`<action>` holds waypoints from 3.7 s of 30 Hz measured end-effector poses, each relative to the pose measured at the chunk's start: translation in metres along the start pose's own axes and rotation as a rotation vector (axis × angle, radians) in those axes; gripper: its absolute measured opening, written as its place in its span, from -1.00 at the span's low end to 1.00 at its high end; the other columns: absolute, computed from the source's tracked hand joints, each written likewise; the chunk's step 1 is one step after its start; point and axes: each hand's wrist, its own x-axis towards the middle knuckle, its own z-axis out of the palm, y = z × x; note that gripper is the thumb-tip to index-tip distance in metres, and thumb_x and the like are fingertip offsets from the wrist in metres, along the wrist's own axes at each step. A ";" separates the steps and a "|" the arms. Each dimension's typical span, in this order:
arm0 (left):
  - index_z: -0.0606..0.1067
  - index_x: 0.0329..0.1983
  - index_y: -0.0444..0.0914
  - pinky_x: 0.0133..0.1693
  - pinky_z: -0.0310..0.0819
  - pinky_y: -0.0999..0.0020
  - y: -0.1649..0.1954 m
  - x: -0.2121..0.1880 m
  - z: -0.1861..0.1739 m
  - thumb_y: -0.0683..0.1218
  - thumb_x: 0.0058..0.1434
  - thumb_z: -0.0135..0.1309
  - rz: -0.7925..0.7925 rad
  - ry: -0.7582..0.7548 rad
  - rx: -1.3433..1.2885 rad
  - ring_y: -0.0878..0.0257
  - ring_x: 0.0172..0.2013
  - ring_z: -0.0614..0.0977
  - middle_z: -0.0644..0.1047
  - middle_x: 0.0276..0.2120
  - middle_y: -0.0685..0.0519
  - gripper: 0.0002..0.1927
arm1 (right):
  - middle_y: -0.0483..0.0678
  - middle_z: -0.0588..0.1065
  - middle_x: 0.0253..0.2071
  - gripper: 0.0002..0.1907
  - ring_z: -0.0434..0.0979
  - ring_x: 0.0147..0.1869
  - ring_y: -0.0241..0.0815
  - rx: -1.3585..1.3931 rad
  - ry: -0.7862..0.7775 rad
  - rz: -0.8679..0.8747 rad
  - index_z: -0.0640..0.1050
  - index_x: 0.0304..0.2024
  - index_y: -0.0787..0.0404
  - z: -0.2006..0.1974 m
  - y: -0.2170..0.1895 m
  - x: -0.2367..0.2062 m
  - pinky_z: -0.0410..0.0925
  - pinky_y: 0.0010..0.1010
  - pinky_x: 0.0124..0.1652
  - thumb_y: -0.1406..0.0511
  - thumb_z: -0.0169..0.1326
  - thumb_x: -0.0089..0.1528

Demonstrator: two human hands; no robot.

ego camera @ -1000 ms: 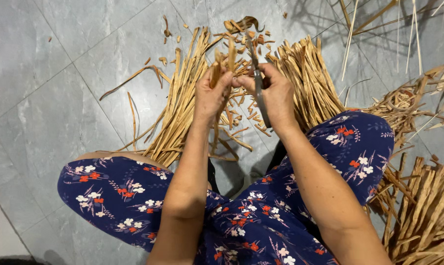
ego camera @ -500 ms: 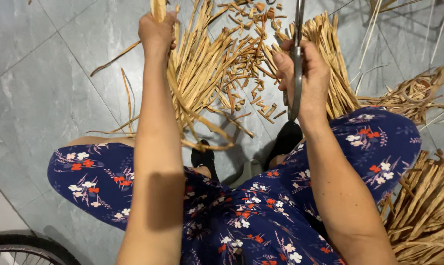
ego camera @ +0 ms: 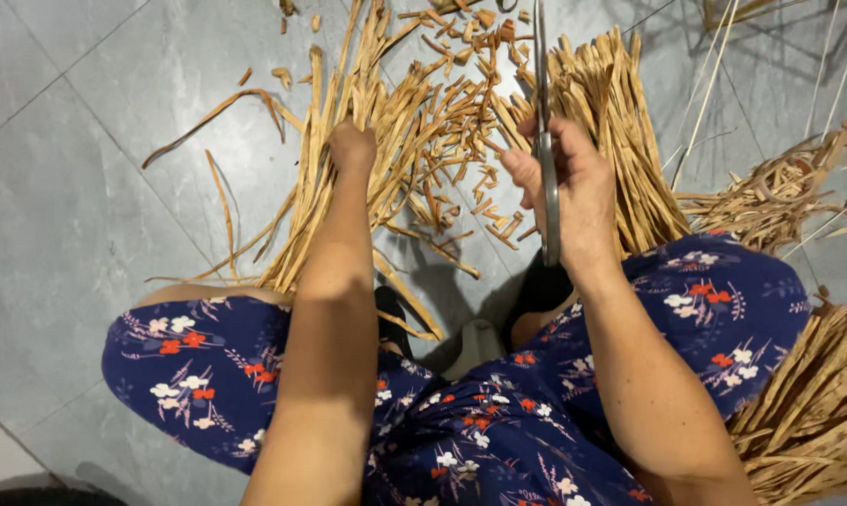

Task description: The person sits on the floor and uses scissors to trim dark, damaged ends off bundles of dried palm leaves, working through the leaves one bundle at a time. They set trimmed leaves aside and gather new untrimmed bundles from the floor as they go.

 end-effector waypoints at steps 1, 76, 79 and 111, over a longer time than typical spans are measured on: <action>0.58 -0.17 -0.36 0.00 0.51 -0.01 0.001 0.003 0.003 -0.03 0.11 0.27 0.041 0.024 0.030 -0.22 -0.10 0.63 0.61 -0.17 -0.31 -0.66 | -0.24 0.45 -0.44 -0.60 0.38 -0.47 -0.47 -0.013 -0.001 0.005 0.53 0.08 0.25 0.001 0.000 0.004 0.28 -0.61 -0.47 0.21 0.28 0.28; 0.64 -0.13 -0.27 -0.53 0.25 0.60 0.112 -0.235 -0.173 -0.10 0.24 0.30 0.406 -0.279 -0.916 0.52 -0.56 0.44 0.60 -0.47 0.19 -0.81 | -0.22 0.44 -0.46 -0.38 0.42 -0.37 -0.43 -0.250 -0.200 -0.303 0.57 0.05 0.23 -0.050 -0.020 -0.084 0.32 -0.55 -0.38 0.09 0.46 0.05; 0.66 -0.12 -0.28 -0.47 0.30 0.60 0.111 -0.238 -0.173 -0.11 0.25 0.31 0.435 -0.284 -0.893 0.52 -0.51 0.48 0.60 -0.45 0.19 -0.81 | -0.23 0.45 -0.49 -0.41 0.43 -0.40 -0.42 -0.254 -0.211 -0.213 0.58 0.03 0.19 -0.052 -0.022 -0.084 0.31 -0.54 -0.39 0.07 0.45 0.05; 0.51 -0.13 -0.31 -0.58 0.32 0.54 0.126 -0.256 -0.142 -0.17 0.21 0.33 0.302 -0.473 -1.504 0.41 -0.58 0.48 0.54 -0.45 0.12 -0.75 | 0.07 0.48 0.06 -0.24 0.57 0.07 -0.02 -0.228 0.027 -0.609 0.45 0.21 0.26 -0.007 -0.002 -0.096 0.46 -0.27 0.04 0.06 0.45 0.11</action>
